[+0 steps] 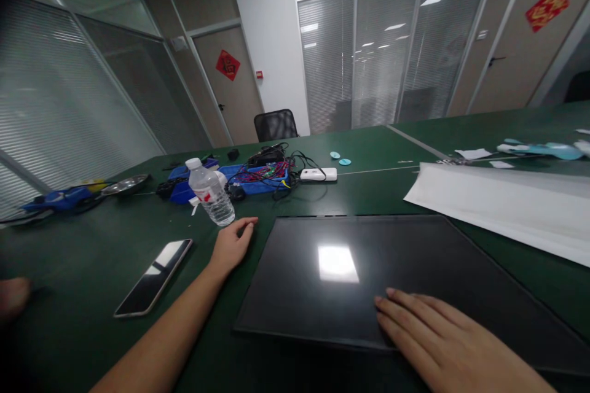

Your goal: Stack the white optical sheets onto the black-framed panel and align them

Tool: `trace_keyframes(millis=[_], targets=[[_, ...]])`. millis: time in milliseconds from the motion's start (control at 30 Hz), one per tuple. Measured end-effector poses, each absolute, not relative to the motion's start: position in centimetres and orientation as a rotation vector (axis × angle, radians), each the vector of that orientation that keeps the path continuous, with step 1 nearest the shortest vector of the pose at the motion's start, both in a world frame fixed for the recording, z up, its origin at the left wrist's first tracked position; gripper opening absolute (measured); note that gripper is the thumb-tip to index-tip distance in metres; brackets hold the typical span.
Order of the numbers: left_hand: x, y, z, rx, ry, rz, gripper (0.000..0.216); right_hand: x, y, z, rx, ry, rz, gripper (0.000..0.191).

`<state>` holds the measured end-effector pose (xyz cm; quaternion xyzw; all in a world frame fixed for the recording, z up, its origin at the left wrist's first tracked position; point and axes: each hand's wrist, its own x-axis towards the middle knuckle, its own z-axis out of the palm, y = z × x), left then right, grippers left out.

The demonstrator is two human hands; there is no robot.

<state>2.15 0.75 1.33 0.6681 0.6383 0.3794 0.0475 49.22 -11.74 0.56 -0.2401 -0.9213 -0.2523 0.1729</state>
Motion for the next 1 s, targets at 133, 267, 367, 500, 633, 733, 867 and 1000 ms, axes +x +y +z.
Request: trace_keyframes(millis=[133, 267, 367, 500, 633, 733, 867, 1000], targets=[[2.5, 0.7, 1.4, 2.383, 1.704, 0.955, 0.05, 49.0, -8.5, 2.2, -0.566, -2.698, -0.565, 0.061], [2.1, 0.9, 1.3, 2.526, 1.68, 0.696, 0.048, 54.4, -0.2, 4.8, -0.786, -2.581, -0.682, 0.046], [1.4, 1.2, 1.0, 2.498, 1.77, 0.663, 0.05, 60.8, 6.4, 3.5, -1.006, -2.314, -0.83, 0.043], [0.9, 1.4, 0.5, 2.408, 1.956, 0.652, 0.057, 67.7, 10.4, -0.7, -1.347, -2.036, -0.961, 0.05], [0.5, 1.6, 0.2, 2.337, 2.053, 0.649, 0.055, 70.1, 10.6, -2.3, -1.354, -2.019, -0.953, 0.044], [0.2, 1.9, 0.0, 2.31, 2.113, 0.666, 0.053, 70.1, 10.5, -1.9, -1.325, -2.053, -0.927, 0.036], [0.1, 2.2, -0.3, 2.25, 2.167, 0.623, 0.054, 69.8, 10.0, -1.1, -1.297, -2.103, -0.895, 0.031], [0.3, 2.3, -0.3, 2.257, 2.171, 0.599, 0.054, 68.8, 8.8, -0.2, -1.307, -2.086, -0.895, 0.026]])
